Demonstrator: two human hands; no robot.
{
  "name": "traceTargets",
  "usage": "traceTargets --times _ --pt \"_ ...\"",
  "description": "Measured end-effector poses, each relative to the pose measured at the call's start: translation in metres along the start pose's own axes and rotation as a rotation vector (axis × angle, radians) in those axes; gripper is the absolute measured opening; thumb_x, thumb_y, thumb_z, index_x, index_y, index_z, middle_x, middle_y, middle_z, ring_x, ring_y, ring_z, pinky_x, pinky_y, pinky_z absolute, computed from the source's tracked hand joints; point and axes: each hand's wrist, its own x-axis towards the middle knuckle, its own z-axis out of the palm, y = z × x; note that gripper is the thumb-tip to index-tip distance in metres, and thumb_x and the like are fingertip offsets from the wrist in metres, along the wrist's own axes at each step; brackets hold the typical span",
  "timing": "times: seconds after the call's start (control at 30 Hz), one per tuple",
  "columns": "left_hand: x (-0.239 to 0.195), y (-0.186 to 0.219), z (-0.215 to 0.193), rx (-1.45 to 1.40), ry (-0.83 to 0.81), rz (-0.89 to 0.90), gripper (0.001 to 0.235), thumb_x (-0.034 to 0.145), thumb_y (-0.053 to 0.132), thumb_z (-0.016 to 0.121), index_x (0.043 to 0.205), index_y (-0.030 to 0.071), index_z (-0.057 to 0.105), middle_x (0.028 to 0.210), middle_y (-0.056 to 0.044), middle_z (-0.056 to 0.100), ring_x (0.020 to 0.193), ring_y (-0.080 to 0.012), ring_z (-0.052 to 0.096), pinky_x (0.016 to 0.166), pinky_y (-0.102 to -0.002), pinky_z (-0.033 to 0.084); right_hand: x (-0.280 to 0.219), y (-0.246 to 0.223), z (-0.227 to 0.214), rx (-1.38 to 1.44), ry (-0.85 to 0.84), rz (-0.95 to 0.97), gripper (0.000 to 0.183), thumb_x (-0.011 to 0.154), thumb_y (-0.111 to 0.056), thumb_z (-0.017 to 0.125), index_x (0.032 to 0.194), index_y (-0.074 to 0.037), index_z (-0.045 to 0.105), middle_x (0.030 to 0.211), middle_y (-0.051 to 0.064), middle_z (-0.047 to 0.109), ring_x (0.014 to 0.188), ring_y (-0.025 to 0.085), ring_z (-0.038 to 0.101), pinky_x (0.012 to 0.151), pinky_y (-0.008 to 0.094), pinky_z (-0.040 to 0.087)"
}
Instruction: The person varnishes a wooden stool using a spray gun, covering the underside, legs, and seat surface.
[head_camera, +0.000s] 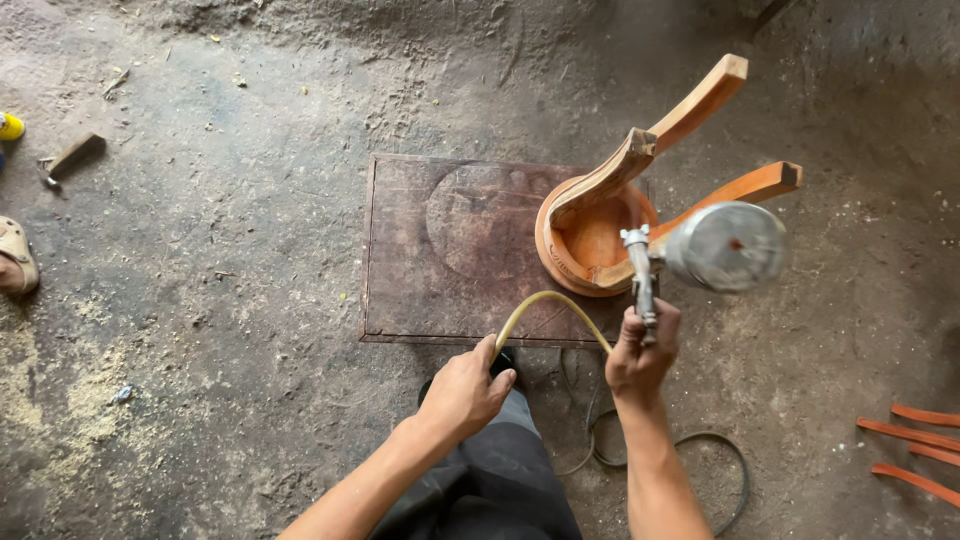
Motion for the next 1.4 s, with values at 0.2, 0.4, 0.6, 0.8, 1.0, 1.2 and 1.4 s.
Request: traceTargets --times 0.2,0.4,0.6,0.8,1.0,1.2,1.4 --pt "0.005 -0.003 0.011 0.003 -0.04 -0.009 0.048 0.092 0.03 0.066 0.126 -0.001 0.054 0.088 -0.028 0.071 0.087 -0.047 0.068 0.08 -0.055 0.053 -0.027 0.051 0.034 -0.072 -0.098 0.051 0.05 0.111 -0.05 0.049 0.11 -0.001 0.055 0.081 0.008 0.055 0.07 0.022 0.057 0.062 0.038 0.046" --pt "0.015 -0.01 0.024 -0.043 -0.032 0.001 0.047 0.091 0.028 0.065 0.124 -0.004 0.054 0.087 -0.029 0.07 0.087 -0.0471 0.069 0.078 -0.055 0.054 -0.051 0.082 0.066 -0.101 -0.186 0.211 0.046 0.105 -0.05 0.058 0.109 -0.004 0.057 0.08 0.013 0.061 0.07 0.033 0.063 0.063 0.045 0.05" --pt "0.022 -0.022 0.036 -0.026 -0.02 -0.01 0.046 0.09 0.028 0.067 0.121 -0.004 0.055 0.089 -0.03 0.07 0.088 -0.0479 0.068 0.079 -0.055 0.054 -0.067 0.108 0.091 -0.173 -0.257 0.267 0.045 0.104 -0.05 0.06 0.106 -0.005 0.057 0.084 0.016 0.066 0.077 0.041 0.067 0.066 0.049 0.051" --pt "0.019 -0.026 0.037 0.008 -0.048 -0.04 0.042 0.091 0.03 0.067 0.116 -0.003 0.059 0.09 -0.029 0.071 0.09 -0.0474 0.068 0.081 -0.055 0.054 -0.066 0.105 0.09 -0.203 -0.27 0.255 0.045 0.105 -0.051 0.058 0.105 -0.006 0.057 0.083 0.017 0.066 0.076 0.041 0.067 0.064 0.05 0.05" --pt "0.008 -0.022 0.021 -0.017 -0.027 -0.101 0.05 0.091 0.031 0.066 0.13 0.001 0.055 0.093 -0.027 0.072 0.09 -0.0457 0.07 0.082 -0.053 0.055 -0.047 0.065 0.041 -0.078 -0.193 0.223 0.045 0.109 -0.048 0.046 0.107 -0.004 0.053 0.071 0.005 0.057 0.056 0.019 0.056 0.045 0.035 0.044" --pt "0.004 -0.015 0.007 -0.051 0.054 -0.043 0.054 0.09 0.031 0.067 0.136 0.005 0.053 0.104 -0.026 0.071 0.099 -0.0451 0.068 0.086 -0.053 0.053 0.0 0.007 -0.005 -0.034 -0.025 -0.028 0.043 0.114 -0.046 0.039 0.107 -0.005 0.05 0.076 0.001 0.052 0.057 0.009 0.046 0.05 0.028 0.04" --pt "0.004 -0.016 0.01 -0.055 0.065 -0.011 0.054 0.09 0.03 0.068 0.135 0.005 0.054 0.104 -0.026 0.072 0.099 -0.0452 0.068 0.086 -0.053 0.053 0.001 -0.001 -0.009 -0.024 0.023 -0.089 0.046 0.118 -0.048 0.04 0.112 -0.003 0.05 0.09 0.004 0.056 0.067 0.011 0.053 0.059 0.027 0.045"
